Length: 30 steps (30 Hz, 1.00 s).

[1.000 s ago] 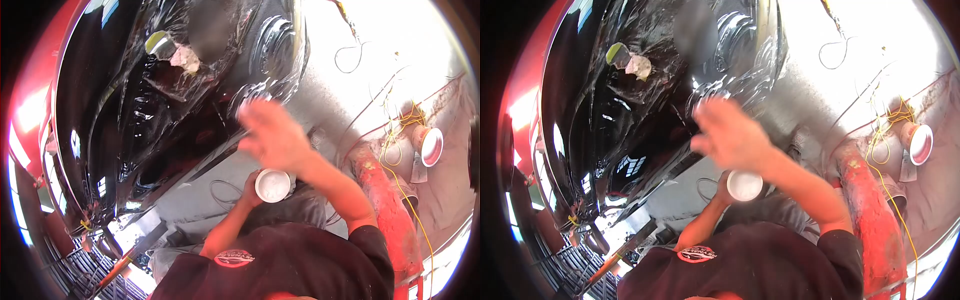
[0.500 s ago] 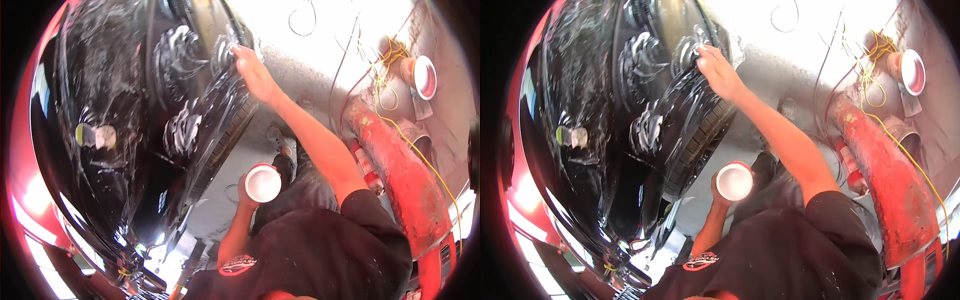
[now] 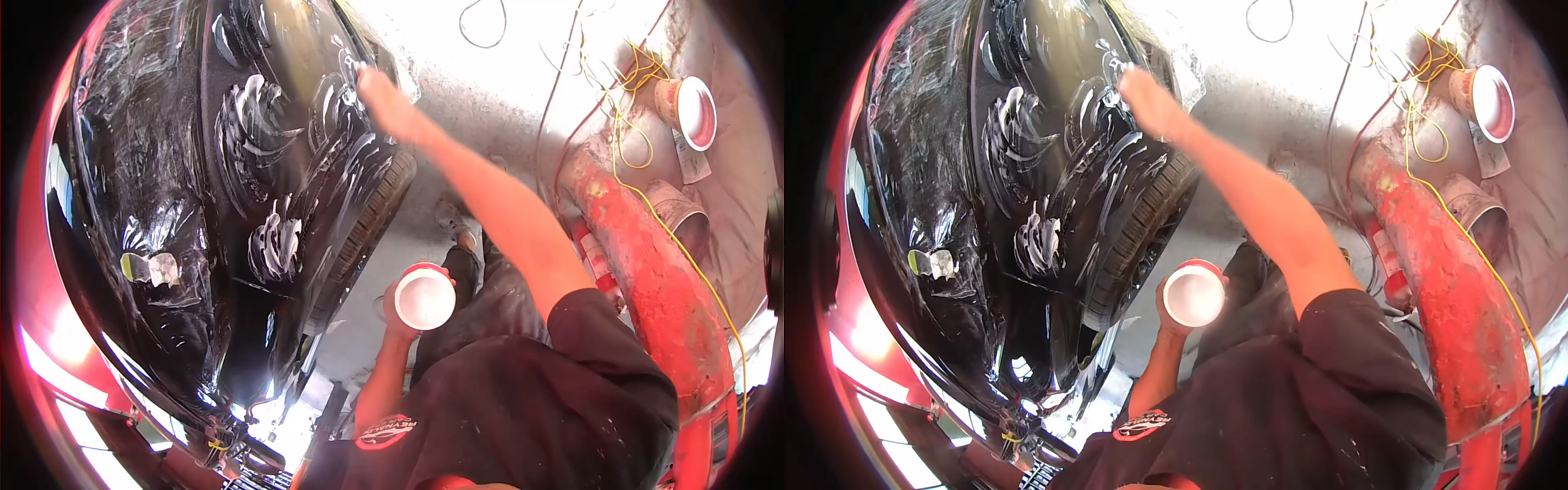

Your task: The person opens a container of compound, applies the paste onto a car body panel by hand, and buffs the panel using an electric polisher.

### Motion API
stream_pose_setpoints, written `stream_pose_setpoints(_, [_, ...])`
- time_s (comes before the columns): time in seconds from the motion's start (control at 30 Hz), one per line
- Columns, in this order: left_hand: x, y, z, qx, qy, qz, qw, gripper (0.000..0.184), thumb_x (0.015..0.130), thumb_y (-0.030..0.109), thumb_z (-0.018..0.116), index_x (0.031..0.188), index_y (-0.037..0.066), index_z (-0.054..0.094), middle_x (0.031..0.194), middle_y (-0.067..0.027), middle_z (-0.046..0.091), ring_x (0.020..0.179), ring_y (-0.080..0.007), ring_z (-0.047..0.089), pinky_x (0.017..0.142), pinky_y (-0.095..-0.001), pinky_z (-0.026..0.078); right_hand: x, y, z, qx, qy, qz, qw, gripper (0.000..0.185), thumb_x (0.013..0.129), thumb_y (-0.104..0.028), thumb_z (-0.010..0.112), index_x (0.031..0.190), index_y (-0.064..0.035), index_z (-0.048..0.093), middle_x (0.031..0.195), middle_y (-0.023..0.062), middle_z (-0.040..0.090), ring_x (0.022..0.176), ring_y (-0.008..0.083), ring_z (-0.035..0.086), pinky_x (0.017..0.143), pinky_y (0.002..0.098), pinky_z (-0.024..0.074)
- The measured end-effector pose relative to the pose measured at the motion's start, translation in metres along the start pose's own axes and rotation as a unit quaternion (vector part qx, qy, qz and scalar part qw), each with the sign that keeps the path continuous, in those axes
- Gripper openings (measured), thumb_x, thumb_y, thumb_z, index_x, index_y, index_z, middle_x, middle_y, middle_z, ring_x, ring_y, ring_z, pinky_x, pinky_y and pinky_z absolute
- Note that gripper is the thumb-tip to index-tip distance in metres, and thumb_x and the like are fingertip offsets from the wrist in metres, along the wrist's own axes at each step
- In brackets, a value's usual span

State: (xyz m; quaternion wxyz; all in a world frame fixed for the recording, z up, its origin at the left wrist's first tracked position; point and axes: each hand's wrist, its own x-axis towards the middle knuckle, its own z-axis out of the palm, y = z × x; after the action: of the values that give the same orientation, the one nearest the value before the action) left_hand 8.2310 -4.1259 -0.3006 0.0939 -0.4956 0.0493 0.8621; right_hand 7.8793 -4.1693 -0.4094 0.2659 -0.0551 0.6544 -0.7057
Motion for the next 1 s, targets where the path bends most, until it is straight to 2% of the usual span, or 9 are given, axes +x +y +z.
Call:
stream_pose_setpoints(0.03, [0.002, 0.002, -0.001, 0.068, 0.003, -0.003, 0.998, 0.082, 0.091, 0.065, 0.044, 0.147, 0.005, 0.047, 0.146, -0.0247, 0.051, 0.136, -0.0464, 0.048, 0.106, -0.0622, 0.045, -0.023, 0.028, 0.017, -0.070, 0.043, -0.110, 0.990, 0.065, 0.108, -0.050, 0.035, 0.136, 0.0043, 0.058, 0.138, 0.0210, 0.058, 0.131, 0.0255, 0.052, 0.115, 0.0378, 0.0356])
stream_pose_setpoints(0.1, [0.005, 0.008, -0.001, 0.160, -0.003, 0.008, 0.987, 0.085, 0.091, 0.067, 0.037, 0.144, 0.001, 0.049, 0.143, -0.0246, 0.054, 0.134, -0.0433, 0.051, 0.108, -0.0575, 0.045, -0.087, -0.007, -0.025, 0.138, -0.089, 0.042, 0.986, 0.052, 0.111, -0.035, 0.037, 0.140, 0.0035, 0.055, 0.149, 0.0196, 0.050, 0.141, 0.0281, 0.043, 0.119, 0.0359, 0.0297])
stream_pose_setpoints(0.13, [0.006, 0.009, 0.001, 0.186, -0.011, 0.020, 0.982, 0.088, 0.091, 0.068, 0.032, 0.142, -0.002, 0.050, 0.141, -0.0247, 0.056, 0.132, -0.0415, 0.053, 0.108, -0.0540, 0.046, -0.113, -0.012, -0.039, 0.042, -0.117, -0.024, 0.992, 0.046, 0.110, -0.026, 0.038, 0.143, 0.0029, 0.052, 0.151, 0.0185, 0.049, 0.142, 0.0309, 0.043, 0.118, 0.0350, 0.0299])
stream_pose_setpoints(0.17, [0.003, 0.009, 0.010, 0.202, -0.010, 0.087, 0.975, 0.079, 0.087, 0.059, 0.050, 0.139, -0.001, 0.054, 0.137, -0.0214, 0.060, 0.128, -0.0364, 0.057, 0.107, -0.0495, 0.048, -0.140, -0.045, -0.049, 0.082, -0.128, 0.056, 0.987, 0.043, 0.107, -0.020, 0.044, 0.143, 0.0023, 0.053, 0.150, 0.0199, 0.051, 0.141, 0.0333, 0.044, 0.118, 0.0371, 0.0308])
stream_pose_setpoints(0.27, [-0.003, 0.011, 0.033, 0.377, -0.001, 0.317, 0.870, 0.070, 0.071, 0.029, 0.087, 0.130, 0.003, 0.061, 0.126, -0.0130, 0.069, 0.116, -0.0247, 0.066, 0.101, -0.0402, 0.052, -0.199, -0.081, -0.082, -0.126, -0.308, -0.182, 0.925, 0.058, 0.087, -0.029, 0.076, 0.137, -0.0033, 0.060, 0.139, 0.0167, 0.061, 0.129, 0.0365, 0.054, 0.109, 0.0478, 0.0410])
stream_pose_setpoints(0.37, [-0.015, 0.020, 0.047, 0.284, 0.080, 0.277, 0.915, 0.067, 0.068, 0.025, 0.090, 0.126, 0.005, 0.064, 0.123, -0.0115, 0.070, 0.113, -0.0251, 0.067, 0.099, -0.0405, 0.053, -0.233, -0.142, -0.078, -0.302, -0.413, -0.211, 0.833, 0.050, 0.082, -0.031, 0.078, 0.124, -0.0061, 0.067, 0.122, 0.0103, 0.065, 0.104, 0.0309, 0.061, 0.091, 0.0397, 0.0523])
stream_pose_setpoints(0.4, [-0.016, 0.014, 0.032, 0.342, 0.066, 0.306, 0.886, 0.063, 0.073, 0.029, 0.086, 0.127, 0.005, 0.064, 0.125, -0.0124, 0.069, 0.115, -0.0266, 0.067, 0.100, -0.0419, 0.053, -0.247, -0.145, -0.082, -0.333, -0.418, -0.216, 0.817, 0.045, 0.082, -0.028, 0.077, 0.120, -0.0064, 0.068, 0.120, 0.0094, 0.065, 0.101, 0.0295, 0.061, 0.088, 0.0385, 0.0533])
stream_pose_setpoints(0.57, [-0.011, 0.015, 0.063, -0.032, -0.049, 0.058, 0.997, 0.056, 0.099, 0.046, 0.047, 0.132, 0.004, 0.059, 0.133, -0.0147, 0.063, 0.120, -0.0354, 0.063, 0.101, -0.0519, 0.052, -0.285, -0.134, -0.102, -0.384, -0.353, -0.228, 0.822, 0.018, 0.075, -0.011, 0.069, 0.092, -0.0098, 0.064, 0.102, 0.0063, 0.058, 0.097, 0.0265, 0.061, 0.079, 0.0344, 0.0553])
stream_pose_setpoints(1.0, [0.000, 0.044, 0.097, 0.151, -0.118, -0.122, 0.974, 0.061, 0.099, 0.052, 0.044, 0.139, 0.008, 0.057, 0.138, -0.0141, 0.061, 0.125, -0.0353, 0.059, 0.105, -0.0527, 0.049, -0.357, -0.167, -0.083, -0.439, -0.133, -0.153, 0.875, 0.013, 0.087, -0.020, 0.068, 0.088, -0.0100, 0.060, 0.093, 0.0039, 0.055, 0.085, 0.0251, 0.058, 0.063, 0.0389, 0.0564])
